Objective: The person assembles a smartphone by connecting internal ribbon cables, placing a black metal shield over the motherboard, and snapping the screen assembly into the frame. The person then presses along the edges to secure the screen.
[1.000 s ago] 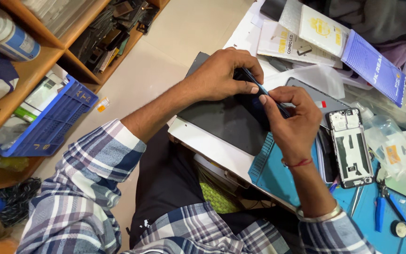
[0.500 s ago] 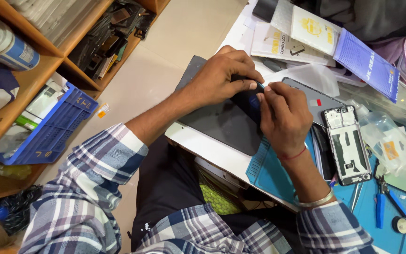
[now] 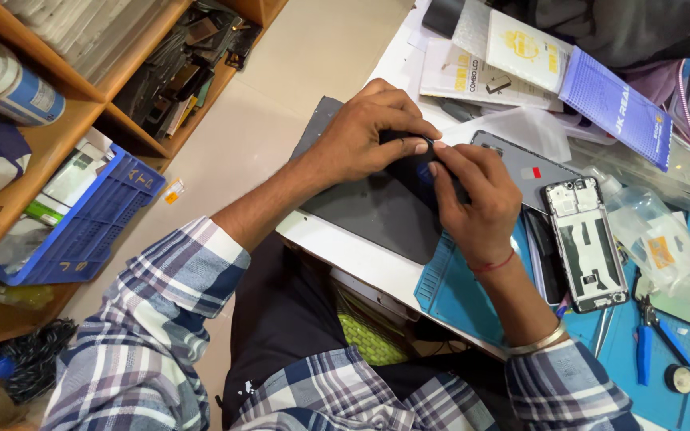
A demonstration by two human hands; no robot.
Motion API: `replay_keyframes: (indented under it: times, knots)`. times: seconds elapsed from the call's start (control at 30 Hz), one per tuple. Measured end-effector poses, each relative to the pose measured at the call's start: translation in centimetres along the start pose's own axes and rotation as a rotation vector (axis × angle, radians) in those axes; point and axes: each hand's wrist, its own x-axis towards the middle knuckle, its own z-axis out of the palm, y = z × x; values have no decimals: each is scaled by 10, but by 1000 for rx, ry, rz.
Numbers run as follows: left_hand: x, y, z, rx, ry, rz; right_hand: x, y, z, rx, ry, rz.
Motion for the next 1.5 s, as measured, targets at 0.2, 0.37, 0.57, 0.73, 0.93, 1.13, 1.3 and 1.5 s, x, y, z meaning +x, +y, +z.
replay_keyframes:
  times: [0.2, 0.37, 0.57, 0.73, 0.93, 1.13, 1.3, 1.5]
  knots:
    - [-5, 2, -5, -45, 24, 31, 11, 1, -8, -123, -113, -136]
    - [-2, 4, -9, -54, 12, 41, 25, 5, -17, -131, -219, -200]
    - [-6, 6, -11, -62, 16, 56, 36, 18, -20, 248, -325, 316]
    - [-13, 8, -12, -48, 3, 25, 51, 32, -13, 419, -535, 673]
    - [-13, 8, -11, -64, 0, 23, 62, 38, -16, 467, -641, 722]
    - [-13, 9, -14, -74, -12, 34, 63, 47, -11, 555, -664, 702]
    - [-14, 11, -16, -84, -6, 46, 66, 49, -12, 503, -708, 744]
    - [-11, 11, -15, -73, -22, 26, 67, 50, -13, 458, -723, 706]
